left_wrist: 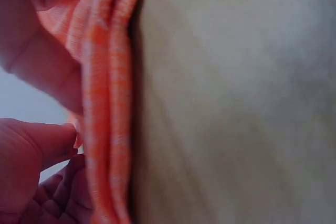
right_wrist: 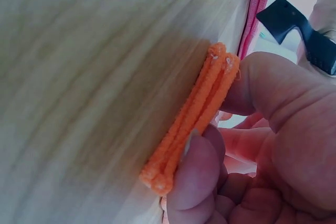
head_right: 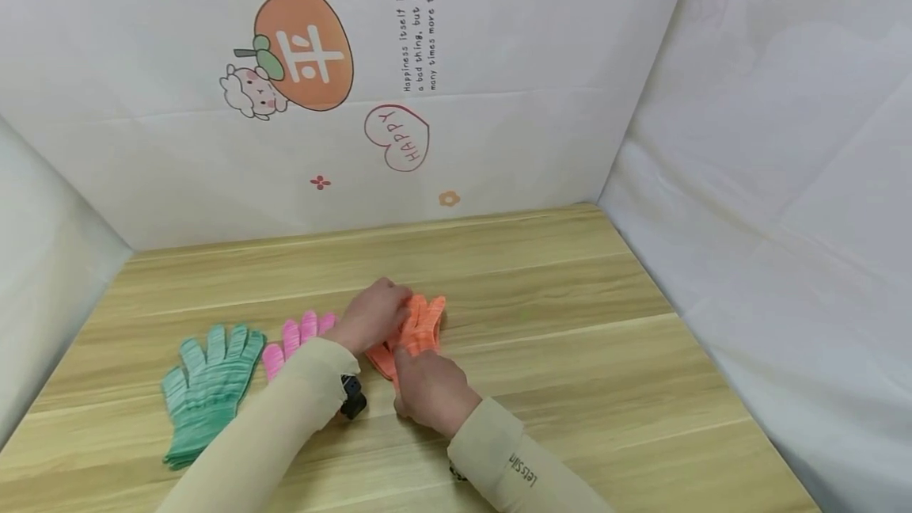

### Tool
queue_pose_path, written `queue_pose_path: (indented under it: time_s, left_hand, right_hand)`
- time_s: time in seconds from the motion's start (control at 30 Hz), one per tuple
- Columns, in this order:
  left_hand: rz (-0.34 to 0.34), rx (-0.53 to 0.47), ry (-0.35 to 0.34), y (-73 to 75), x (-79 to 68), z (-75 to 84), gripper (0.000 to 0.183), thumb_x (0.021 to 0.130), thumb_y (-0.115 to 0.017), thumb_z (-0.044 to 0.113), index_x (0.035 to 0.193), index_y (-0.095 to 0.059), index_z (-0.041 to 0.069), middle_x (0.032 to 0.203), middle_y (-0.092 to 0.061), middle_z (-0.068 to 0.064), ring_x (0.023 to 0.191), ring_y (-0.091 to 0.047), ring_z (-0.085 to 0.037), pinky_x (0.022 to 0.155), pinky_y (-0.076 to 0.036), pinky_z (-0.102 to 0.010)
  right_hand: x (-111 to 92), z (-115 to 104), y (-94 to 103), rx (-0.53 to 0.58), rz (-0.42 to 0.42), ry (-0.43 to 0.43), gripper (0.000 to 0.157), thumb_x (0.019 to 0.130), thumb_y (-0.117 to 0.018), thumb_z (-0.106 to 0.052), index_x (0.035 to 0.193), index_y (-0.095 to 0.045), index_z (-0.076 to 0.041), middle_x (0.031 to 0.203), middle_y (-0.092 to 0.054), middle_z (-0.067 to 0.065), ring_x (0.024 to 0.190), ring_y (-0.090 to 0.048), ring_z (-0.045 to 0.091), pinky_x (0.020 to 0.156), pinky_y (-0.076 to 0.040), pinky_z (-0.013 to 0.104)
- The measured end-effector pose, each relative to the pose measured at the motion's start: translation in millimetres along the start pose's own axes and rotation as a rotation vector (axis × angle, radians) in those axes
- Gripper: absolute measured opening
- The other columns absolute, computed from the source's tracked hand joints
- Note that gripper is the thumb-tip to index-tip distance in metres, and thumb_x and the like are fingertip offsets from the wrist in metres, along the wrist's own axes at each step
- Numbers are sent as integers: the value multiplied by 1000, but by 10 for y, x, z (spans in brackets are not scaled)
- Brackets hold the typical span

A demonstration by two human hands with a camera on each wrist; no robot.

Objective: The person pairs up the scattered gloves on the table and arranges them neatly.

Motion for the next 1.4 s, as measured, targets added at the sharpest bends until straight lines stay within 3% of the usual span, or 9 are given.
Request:
queue_pose_path:
  time_s: [0.2, 0.53, 0.8, 1.03, 1.4]
  left_hand:
    - [17, -6, 30, -19, 6, -25, 25, 104, -64, 22, 124, -70, 8, 112, -65, -11, 96, -62, -22, 85, -56, -41]
    - [71, -110, 66, 12, 24, -92, 12, 104, -65, 24, 107, -64, 13, 96, -63, -3, 79, -59, -16, 74, -54, -37]
    - [142, -165, 101, 114, -32, -204, 9, 103, -66, 22, 104, -62, 14, 91, -65, -1, 79, -60, -18, 75, -53, -38]
    - [131, -159, 117, 90, -26, -250, 11, 104, -65, 23, 108, -62, 13, 93, -66, -3, 81, -62, -19, 77, -54, -39]
    - [101, -131, 124, 37, -3, -245, 14, 106, -62, 24, 115, -64, 13, 100, -69, -3, 84, -64, -18, 79, -56, -39]
  right_hand:
    - [7, -14, -1, -24, -3, -5, 32, 84, -73, -13, 108, -53, -11, 66, -49, 1, 55, -48, 16, 48, -41, 34]
    - [10, -21, 4, -34, -1, -6, 34, 84, -74, -14, 109, -52, -11, 66, -49, 2, 56, -48, 17, 49, -42, 34]
    - [8, -5, 2, -50, -5, -6, 46, 87, -73, -15, 128, -55, -7, 67, -49, 2, 56, -47, 16, 49, -42, 33]
    - [16, 8, -2, -24, -11, -7, 33, 86, -72, -13, 113, -53, -10, 67, -49, 2, 56, -47, 18, 49, -41, 33]
    - [11, 4, -12, -6, -16, -10, 35, 85, -72, -12, 114, -54, -10, 67, -49, 2, 58, -48, 18, 49, -40, 34]
Point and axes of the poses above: each hand's wrist, its own x-axis towards the middle knuckle, its own y-axis out of the back of the hand, z = x × y, the point moved 7 cm from there along x, towards the middle knuckle
